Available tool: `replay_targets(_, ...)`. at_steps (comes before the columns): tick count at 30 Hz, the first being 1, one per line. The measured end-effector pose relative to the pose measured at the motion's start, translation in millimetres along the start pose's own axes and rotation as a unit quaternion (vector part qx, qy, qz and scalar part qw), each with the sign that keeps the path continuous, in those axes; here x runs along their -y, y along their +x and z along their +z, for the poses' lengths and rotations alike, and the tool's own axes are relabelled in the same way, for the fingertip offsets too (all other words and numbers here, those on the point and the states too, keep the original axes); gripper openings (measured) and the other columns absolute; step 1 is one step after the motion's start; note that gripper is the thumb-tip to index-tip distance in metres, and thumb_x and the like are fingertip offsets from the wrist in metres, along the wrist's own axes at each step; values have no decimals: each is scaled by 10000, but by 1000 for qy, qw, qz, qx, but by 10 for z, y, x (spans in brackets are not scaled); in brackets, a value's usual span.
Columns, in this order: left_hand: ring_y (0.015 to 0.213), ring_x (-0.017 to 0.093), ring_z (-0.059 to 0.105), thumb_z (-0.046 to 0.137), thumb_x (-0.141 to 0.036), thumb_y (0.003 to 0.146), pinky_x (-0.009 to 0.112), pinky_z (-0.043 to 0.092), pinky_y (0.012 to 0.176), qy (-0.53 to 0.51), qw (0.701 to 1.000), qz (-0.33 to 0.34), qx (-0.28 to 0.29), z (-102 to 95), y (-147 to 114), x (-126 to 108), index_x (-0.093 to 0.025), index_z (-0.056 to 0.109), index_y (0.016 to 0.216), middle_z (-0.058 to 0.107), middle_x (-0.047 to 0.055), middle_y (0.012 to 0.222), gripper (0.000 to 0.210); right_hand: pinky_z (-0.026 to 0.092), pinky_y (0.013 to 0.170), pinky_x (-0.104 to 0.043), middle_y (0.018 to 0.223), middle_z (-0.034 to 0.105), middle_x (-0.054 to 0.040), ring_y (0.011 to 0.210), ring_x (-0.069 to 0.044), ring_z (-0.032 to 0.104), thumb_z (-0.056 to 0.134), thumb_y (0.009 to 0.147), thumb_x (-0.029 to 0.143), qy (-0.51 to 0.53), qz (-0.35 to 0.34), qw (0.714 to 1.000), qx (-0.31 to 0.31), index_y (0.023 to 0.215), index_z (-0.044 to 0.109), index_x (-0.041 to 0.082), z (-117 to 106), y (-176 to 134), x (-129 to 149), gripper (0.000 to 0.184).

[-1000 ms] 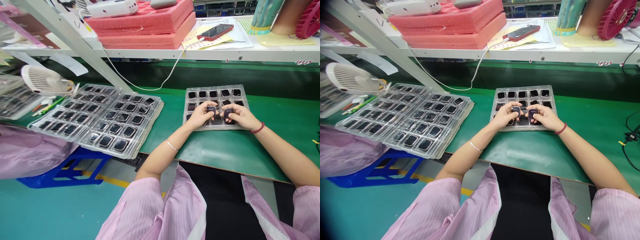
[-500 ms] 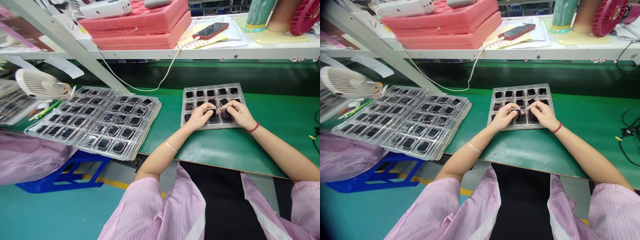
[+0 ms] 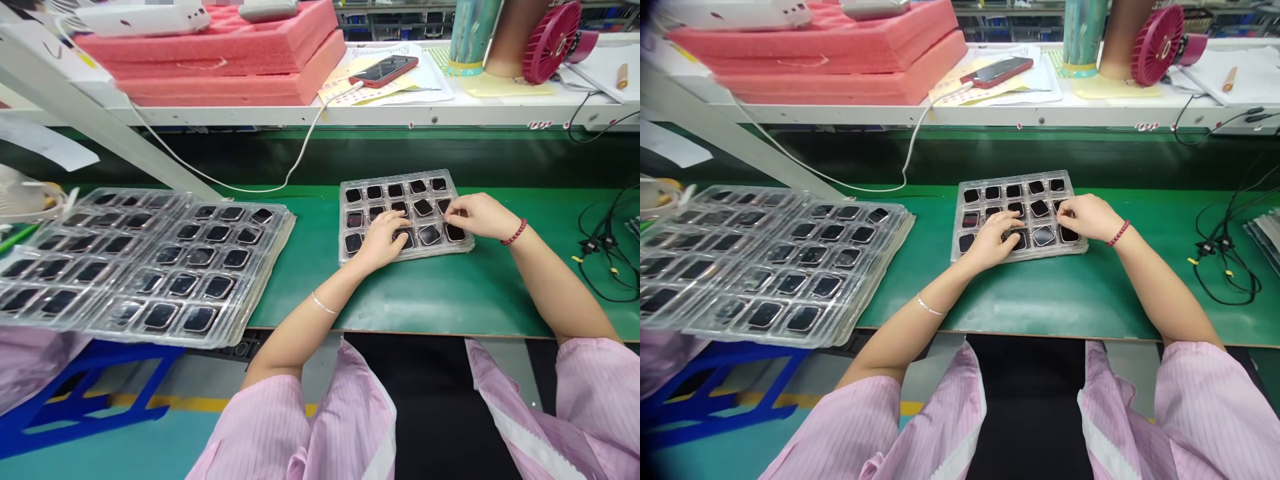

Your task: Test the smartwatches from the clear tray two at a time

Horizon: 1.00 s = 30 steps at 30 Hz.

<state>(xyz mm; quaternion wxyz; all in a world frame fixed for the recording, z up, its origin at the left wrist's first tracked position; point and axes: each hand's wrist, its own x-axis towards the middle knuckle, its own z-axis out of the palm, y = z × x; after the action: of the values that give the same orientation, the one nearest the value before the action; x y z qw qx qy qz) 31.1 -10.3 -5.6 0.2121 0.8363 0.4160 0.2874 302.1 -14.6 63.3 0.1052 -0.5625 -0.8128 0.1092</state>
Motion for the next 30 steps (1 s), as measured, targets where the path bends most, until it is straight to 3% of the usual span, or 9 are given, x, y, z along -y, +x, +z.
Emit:
replay_targets(4, 1445, 306, 524, 546, -230, 927, 538, 397, 1248, 7, 1000, 0, 10, -9, 4, -14, -169, 727, 1238, 634, 141, 1485, 364, 359, 576, -330, 982, 759, -107, 815, -285, 680, 714, 848, 364, -133, 38, 989, 50, 864, 791, 221, -14, -69, 61, 163)
replay_targets(7, 1499, 332, 463, 558, -253, 944, 565, 360, 1260, 29, 999, 13, 37, -12, 8, -45, -183, 719, 1297, 578, 138, 1554, 394, 337, 565, -326, 1032, 728, -128, 883, -308, 679, 718, 834, 360, -153, 9, 986, 65, 886, 756, 216, 22, -76, 87, 158)
replay_targets(10, 1555, 366, 379, 573, -290, 964, 618, 319, 1260, 62, 996, 29, 61, -3, 8, -130, -215, 719, 1318, 505, 131, 1623, 389, 354, 580, -319, 914, 712, -80, 819, -270, 656, 727, 800, 326, -106, -21, 991, 80, 816, 647, 229, 2, -49, 68, 127)
replay_targets(14, 1564, 379, 364, 586, -255, 957, 622, 305, 1252, 98, 991, 48, 72, -3, 98, -301, -199, 741, 1267, 490, 161, 1628, 352, 363, 591, -305, 751, 678, -18, 685, -216, 608, 683, 795, 302, -37, 1, 996, 84, 768, 540, 243, -57, -3, 19, 157)
replay_targets(18, 1577, 436, 317, 685, -157, 846, 710, 237, 1238, 107, 982, 90, 127, -60, 387, -398, -234, 770, 1207, 449, 149, 1657, 379, 397, 609, -292, 711, 658, -2, 655, -188, 591, 692, 775, 304, 52, -16, 997, 50, 751, 534, 237, -27, 42, -62, 173)
replay_targets(21, 1577, 474, 295, 815, -169, 741, 738, 181, 1240, 111, 970, 128, 177, -75, 602, -390, -231, 813, 1025, 483, 129, 1635, 290, 416, 595, -296, 668, 622, 4, 630, -179, 572, 731, 738, 302, 129, 3, 991, 39, 707, 516, 236, 64, 90, -165, 227)
replay_targets(24, 1546, 478, 347, 890, -241, 686, 702, 171, 1260, 107, 972, 152, 141, -7, 651, -393, -191, 801, 875, 578, 147, 1544, 215, 472, 583, -302, 644, 610, 8, 603, -178, 601, 798, 726, 354, 269, 38, 961, 50, 709, 489, 241, 156, 138, -276, 330)
replay_targets(26, 1512, 461, 404, 863, -323, 743, 668, 215, 1258, 109, 977, 149, 105, 56, 582, -419, -171, 788, 848, 627, 169, 1479, 199, 493, 566, -306, 625, 608, 12, 577, -175, 610, 855, 708, 397, 325, 47, 943, 60, 714, 489, 243, 194, 157, -330, 397)
replay_targets(30, 1466, 392, 486, 699, -422, 905, 574, 328, 1242, 125, 987, 98, 37, 19, 340, -349, -153, 767, 1086, 597, 193, 1515, 331, 512, 563, -308, 631, 642, -2, 583, -180, 632, 917, 690, 400, 347, 58, 934, 55, 726, 537, 235, 221, 155, -368, 416)
